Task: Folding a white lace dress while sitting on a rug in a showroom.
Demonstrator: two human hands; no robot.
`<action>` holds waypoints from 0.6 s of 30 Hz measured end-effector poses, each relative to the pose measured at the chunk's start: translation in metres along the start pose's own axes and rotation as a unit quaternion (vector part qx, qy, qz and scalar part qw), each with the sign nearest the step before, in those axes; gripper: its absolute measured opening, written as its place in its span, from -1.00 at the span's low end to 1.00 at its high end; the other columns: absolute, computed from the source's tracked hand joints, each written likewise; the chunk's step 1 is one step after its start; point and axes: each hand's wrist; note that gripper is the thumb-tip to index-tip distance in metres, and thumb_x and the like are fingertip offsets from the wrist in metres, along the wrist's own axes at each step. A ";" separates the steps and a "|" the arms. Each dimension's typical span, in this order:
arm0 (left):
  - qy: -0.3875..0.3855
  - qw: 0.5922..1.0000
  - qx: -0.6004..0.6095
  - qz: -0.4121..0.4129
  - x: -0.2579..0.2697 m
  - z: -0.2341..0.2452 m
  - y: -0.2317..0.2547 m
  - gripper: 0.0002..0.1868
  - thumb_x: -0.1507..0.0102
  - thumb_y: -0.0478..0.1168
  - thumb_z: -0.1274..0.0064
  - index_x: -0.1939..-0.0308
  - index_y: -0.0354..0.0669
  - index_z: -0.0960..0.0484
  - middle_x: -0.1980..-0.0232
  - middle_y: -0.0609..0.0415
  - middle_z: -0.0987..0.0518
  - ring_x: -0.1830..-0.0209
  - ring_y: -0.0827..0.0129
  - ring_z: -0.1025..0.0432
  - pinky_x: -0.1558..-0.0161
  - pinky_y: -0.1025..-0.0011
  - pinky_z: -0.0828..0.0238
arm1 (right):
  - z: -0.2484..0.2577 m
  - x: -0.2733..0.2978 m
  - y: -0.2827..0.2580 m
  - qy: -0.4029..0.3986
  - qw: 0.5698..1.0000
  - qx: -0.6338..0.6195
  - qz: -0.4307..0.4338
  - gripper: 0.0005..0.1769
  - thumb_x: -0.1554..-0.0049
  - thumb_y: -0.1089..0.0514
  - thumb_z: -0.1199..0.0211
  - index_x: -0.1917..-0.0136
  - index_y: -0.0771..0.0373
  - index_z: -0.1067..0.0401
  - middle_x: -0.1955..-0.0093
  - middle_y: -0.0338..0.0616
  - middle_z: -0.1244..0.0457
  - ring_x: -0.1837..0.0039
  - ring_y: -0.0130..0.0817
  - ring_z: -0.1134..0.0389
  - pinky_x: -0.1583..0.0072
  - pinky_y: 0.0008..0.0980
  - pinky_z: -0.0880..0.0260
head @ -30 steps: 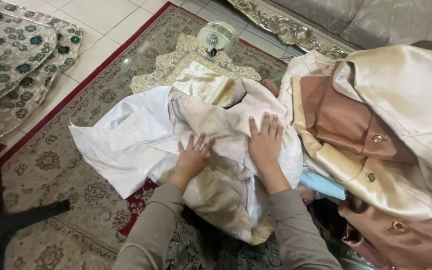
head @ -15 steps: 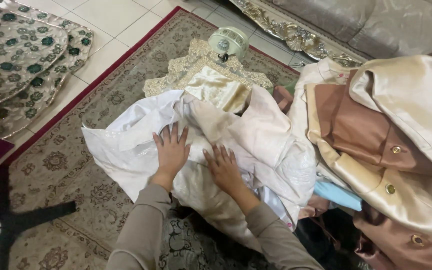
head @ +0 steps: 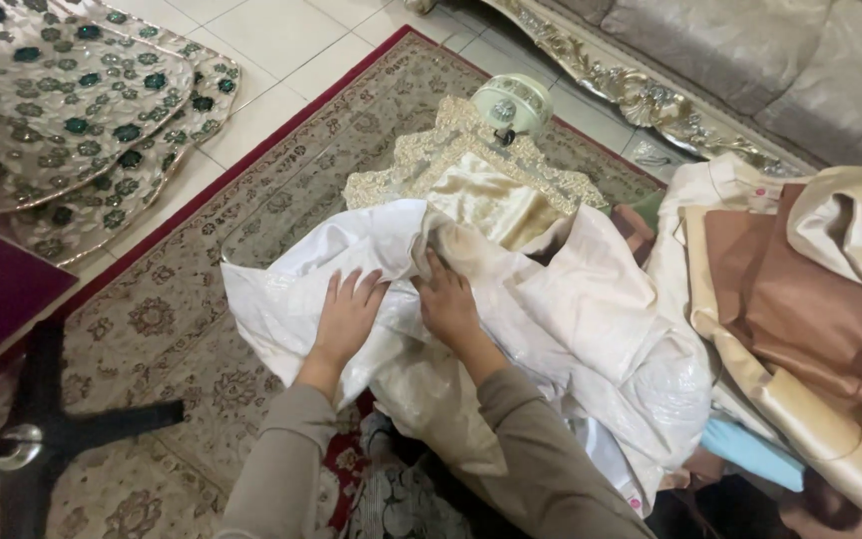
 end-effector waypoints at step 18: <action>-0.085 0.970 0.137 0.182 -0.080 0.073 -0.053 -0.27 -0.29 -0.23 0.03 -0.58 0.28 -0.32 -0.04 0.13 -0.58 0.13 0.09 -0.52 0.12 0.10 -0.47 | -0.035 -0.136 0.007 0.127 0.969 -0.212 -0.002 -0.39 -0.08 0.30 -0.29 -0.39 0.25 -0.25 -0.33 0.10 -0.18 -0.37 0.16 -0.25 -0.31 -0.03 -0.36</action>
Point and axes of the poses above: each hand's wrist, its own x-axis away from the middle knuckle, its own z-axis out of the back of the hand, y = z × x
